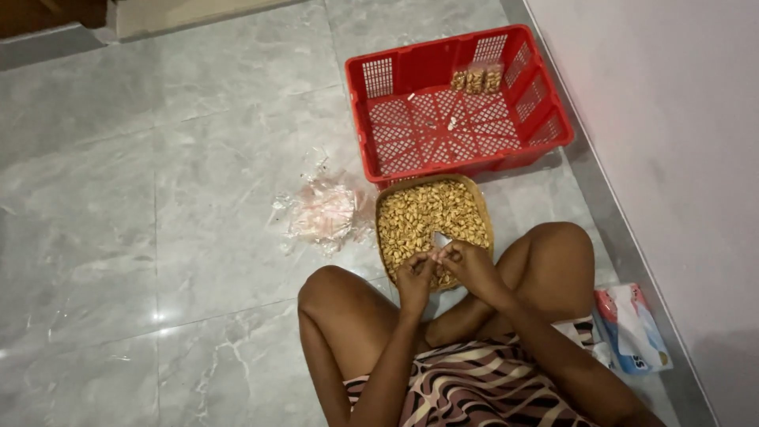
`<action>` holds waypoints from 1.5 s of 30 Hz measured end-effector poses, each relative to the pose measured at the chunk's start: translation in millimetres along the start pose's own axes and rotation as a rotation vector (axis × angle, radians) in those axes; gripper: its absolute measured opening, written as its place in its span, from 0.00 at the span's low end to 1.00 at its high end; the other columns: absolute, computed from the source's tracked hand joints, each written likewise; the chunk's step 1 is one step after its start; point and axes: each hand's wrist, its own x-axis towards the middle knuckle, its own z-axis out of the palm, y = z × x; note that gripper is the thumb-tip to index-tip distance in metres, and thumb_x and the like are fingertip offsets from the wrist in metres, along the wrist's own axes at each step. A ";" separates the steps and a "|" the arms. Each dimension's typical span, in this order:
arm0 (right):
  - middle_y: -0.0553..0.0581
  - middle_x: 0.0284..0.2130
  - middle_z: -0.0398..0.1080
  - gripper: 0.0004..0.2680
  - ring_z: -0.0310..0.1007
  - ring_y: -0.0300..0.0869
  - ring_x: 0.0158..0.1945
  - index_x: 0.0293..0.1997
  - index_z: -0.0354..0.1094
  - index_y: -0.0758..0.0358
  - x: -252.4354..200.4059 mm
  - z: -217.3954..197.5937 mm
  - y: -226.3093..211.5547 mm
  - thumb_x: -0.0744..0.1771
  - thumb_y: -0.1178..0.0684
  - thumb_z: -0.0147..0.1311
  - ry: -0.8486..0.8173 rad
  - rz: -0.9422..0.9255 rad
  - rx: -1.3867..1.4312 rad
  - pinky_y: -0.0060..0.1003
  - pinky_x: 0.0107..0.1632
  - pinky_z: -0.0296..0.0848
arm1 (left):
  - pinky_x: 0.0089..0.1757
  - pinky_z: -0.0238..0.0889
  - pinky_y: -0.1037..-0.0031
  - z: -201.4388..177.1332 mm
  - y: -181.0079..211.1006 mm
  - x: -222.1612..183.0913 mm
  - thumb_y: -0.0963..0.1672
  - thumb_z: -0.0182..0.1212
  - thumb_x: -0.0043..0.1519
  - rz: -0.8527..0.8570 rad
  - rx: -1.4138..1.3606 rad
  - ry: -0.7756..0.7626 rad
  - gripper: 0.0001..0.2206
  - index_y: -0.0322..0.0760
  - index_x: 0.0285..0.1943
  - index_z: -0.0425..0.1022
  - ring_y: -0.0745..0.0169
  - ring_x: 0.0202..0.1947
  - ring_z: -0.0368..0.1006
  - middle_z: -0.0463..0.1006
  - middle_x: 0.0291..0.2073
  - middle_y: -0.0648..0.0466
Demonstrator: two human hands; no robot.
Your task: Packing small food items from a basket into plastic bags using a spoon while sitting on the floor.
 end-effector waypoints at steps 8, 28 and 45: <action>0.69 0.35 0.77 0.05 0.80 0.49 0.34 0.43 0.72 0.68 1.5 -18.0 -3.7 0.66 0.59 0.58 -0.153 0.173 0.416 0.41 0.37 0.82 | 0.32 0.72 0.74 3.0 26.9 -10.5 0.42 0.64 0.66 0.068 0.164 -0.015 0.06 0.32 0.43 0.84 0.66 0.27 0.77 0.84 0.27 0.47; 0.56 0.38 0.75 0.06 0.78 0.52 0.43 0.44 0.77 0.59 -12.5 -2.8 4.5 0.66 0.54 0.59 0.040 -0.211 -0.047 0.41 0.46 0.75 | 0.57 0.60 0.55 9.9 70.0 -25.4 0.44 0.59 0.68 0.324 0.376 0.058 0.08 0.31 0.48 0.73 0.40 0.55 0.68 0.67 0.50 0.42; 0.60 0.28 0.77 0.04 0.74 0.41 0.30 0.41 0.78 0.61 -14.6 -10.3 -0.5 0.65 0.56 0.61 0.124 0.086 0.291 0.35 0.35 0.74 | 0.44 0.66 0.73 -8.4 49.7 -15.9 0.35 0.59 0.58 0.292 0.083 0.224 0.14 0.34 0.54 0.76 0.58 0.43 0.73 0.77 0.41 0.46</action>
